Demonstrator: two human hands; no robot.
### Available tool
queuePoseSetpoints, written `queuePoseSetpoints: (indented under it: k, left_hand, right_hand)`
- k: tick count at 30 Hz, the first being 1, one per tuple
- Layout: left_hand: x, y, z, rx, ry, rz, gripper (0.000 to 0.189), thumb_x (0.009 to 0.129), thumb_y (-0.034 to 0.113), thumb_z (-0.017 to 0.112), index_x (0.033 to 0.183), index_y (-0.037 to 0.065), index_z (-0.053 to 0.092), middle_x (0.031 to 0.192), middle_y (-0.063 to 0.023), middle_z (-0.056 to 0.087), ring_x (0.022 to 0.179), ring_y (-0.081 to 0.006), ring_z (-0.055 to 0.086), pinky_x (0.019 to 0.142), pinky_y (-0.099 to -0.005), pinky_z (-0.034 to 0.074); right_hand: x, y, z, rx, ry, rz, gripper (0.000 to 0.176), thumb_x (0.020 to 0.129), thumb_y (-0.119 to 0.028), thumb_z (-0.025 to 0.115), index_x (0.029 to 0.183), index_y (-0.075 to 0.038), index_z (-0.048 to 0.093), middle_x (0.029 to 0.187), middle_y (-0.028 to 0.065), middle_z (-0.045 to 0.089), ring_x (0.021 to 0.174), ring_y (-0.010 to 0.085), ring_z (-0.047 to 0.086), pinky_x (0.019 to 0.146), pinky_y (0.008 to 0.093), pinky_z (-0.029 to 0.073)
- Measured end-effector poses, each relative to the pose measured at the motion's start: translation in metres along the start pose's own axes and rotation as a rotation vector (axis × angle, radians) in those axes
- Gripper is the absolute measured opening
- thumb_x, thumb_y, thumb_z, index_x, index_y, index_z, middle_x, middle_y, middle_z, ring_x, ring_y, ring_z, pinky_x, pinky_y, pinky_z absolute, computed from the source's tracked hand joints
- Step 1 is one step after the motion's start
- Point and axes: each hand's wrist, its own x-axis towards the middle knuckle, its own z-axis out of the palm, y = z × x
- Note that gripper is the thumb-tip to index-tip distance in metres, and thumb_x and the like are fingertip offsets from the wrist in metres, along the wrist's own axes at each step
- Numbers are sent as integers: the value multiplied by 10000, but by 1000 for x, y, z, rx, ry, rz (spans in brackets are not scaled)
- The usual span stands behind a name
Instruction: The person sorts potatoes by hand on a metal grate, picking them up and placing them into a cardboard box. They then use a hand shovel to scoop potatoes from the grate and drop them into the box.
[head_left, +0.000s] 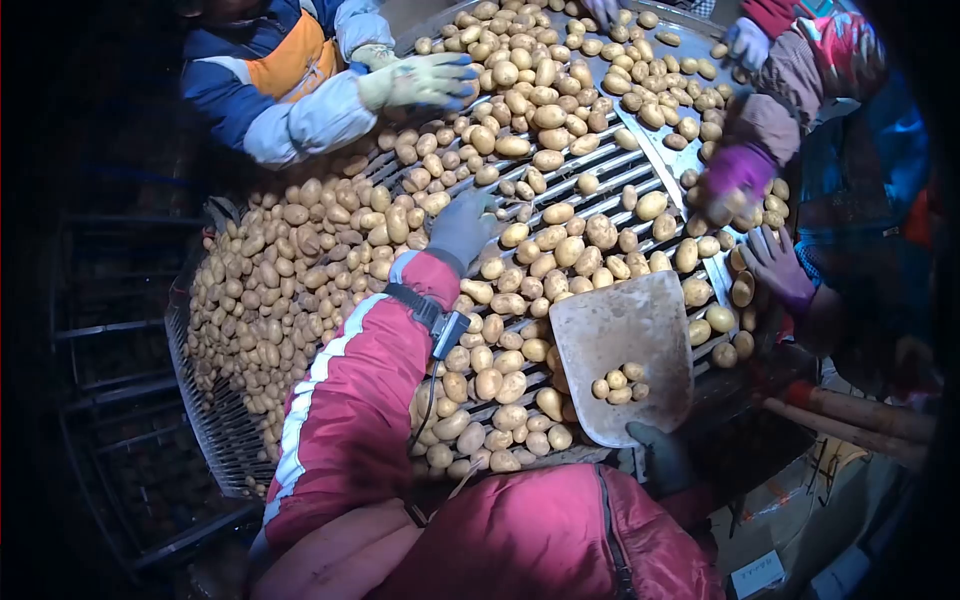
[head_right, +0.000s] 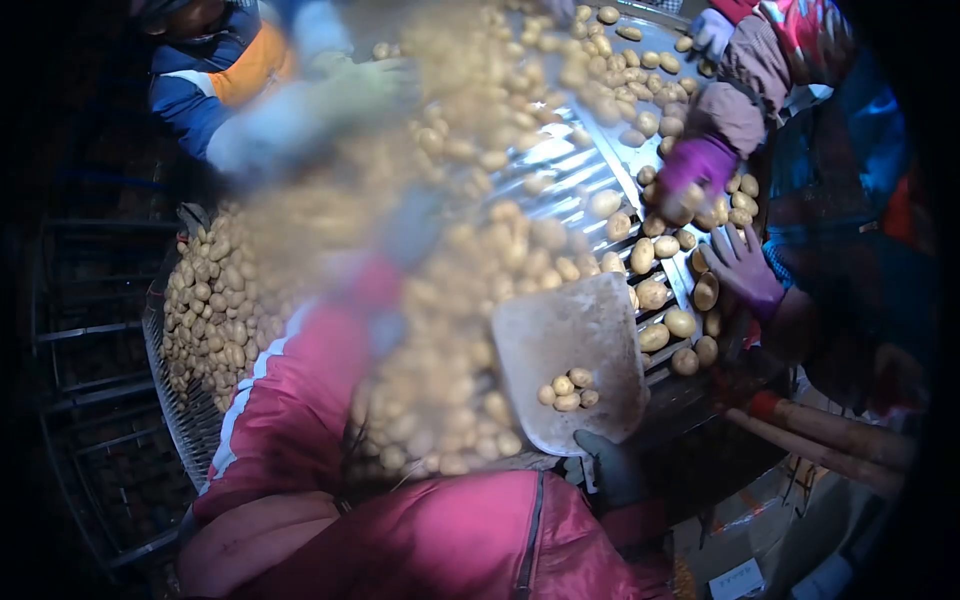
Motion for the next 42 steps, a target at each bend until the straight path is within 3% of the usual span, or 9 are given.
queuePoseSetpoints:
  k: [8, 14, 16, 19, 22, 28, 35, 40, 42]
  left_hand:
    - [-2, 20, 8, 15, 67, 216, 381, 879, 180, 658, 1258, 148, 676, 1195, -162, 662, 1155, -362, 623, 986, -474, 502]
    - [27, 13, 18, -45, -151, -40, 390, 862, 159, 670, 1251, 131, 673, 1169, -202, 681, 1105, -418, 639, 975, -496, 506]
    - [34, 14, 11, -55, -136, 14, 376, 854, 169, 726, 1218, 87, 681, 1104, -179, 710, 1008, -334, 697, 888, -443, 553]
    - [17, 78, -46, -679, -194, -318, 381, 850, 197, 806, 1163, 14, 691, 972, -89, 711, 865, -93, 645, 738, -285, 546]
    - [-14, 124, -77, -504, -467, 120, 390, 878, 317, 767, 1166, 61, 711, 956, -93, 694, 865, -179, 674, 787, -344, 549]
    - [34, 46, 3, -385, -123, -71, 373, 878, 314, 707, 1194, 116, 719, 1203, -175, 691, 1097, -325, 676, 935, -420, 532]
    - [53, 51, 31, 126, -58, -97, 455, 854, 284, 690, 1264, 87, 662, 1175, -206, 703, 1088, -376, 681, 931, -476, 542]
    - [27, 72, 19, -181, 84, -76, 426, 859, 311, 720, 1209, 69, 701, 1118, -201, 719, 1037, -364, 701, 886, -459, 550]
    - [2, 114, -15, -454, -92, 32, 424, 889, 316, 724, 1234, 71, 697, 1100, -165, 727, 951, -299, 716, 867, -404, 557]
  right_hand:
    - [-1, -2, 5, -203, 11, -291, 238, 929, -184, 682, 1103, -25, 647, 712, 98, 682, 536, 207, 647, 470, 318, 527]
    - [-1, -3, 4, -144, 38, -192, 291, 908, -127, 698, 1162, -14, 611, 711, 106, 673, 498, 205, 634, 445, 309, 520]
    - [-3, -3, 7, -96, 26, -213, 295, 899, -98, 703, 1165, -13, 608, 704, 106, 671, 497, 204, 635, 434, 317, 516]
    - [0, 3, 5, -89, 64, -268, 327, 900, -81, 696, 1200, -12, 587, 710, 97, 671, 500, 196, 636, 420, 311, 503]
    - [5, 5, 2, -113, 64, -244, 358, 900, -72, 687, 1232, -14, 568, 738, 88, 673, 502, 187, 632, 417, 298, 495]
    - [-2, 2, 17, -119, 86, -346, 349, 891, -59, 684, 1217, -10, 572, 758, 72, 657, 492, 174, 608, 416, 292, 487]
    - [2, 2, 12, -113, 106, -299, 376, 885, -48, 683, 1238, -4, 561, 781, 85, 659, 509, 180, 618, 420, 304, 492]
    - [-2, -1, 12, -88, 94, -274, 386, 885, -51, 684, 1249, -4, 564, 803, 85, 667, 530, 182, 630, 435, 304, 500]
    - [-2, 1, 16, -108, 104, -257, 397, 886, -54, 684, 1261, -7, 562, 827, 83, 674, 551, 181, 639, 451, 304, 507]
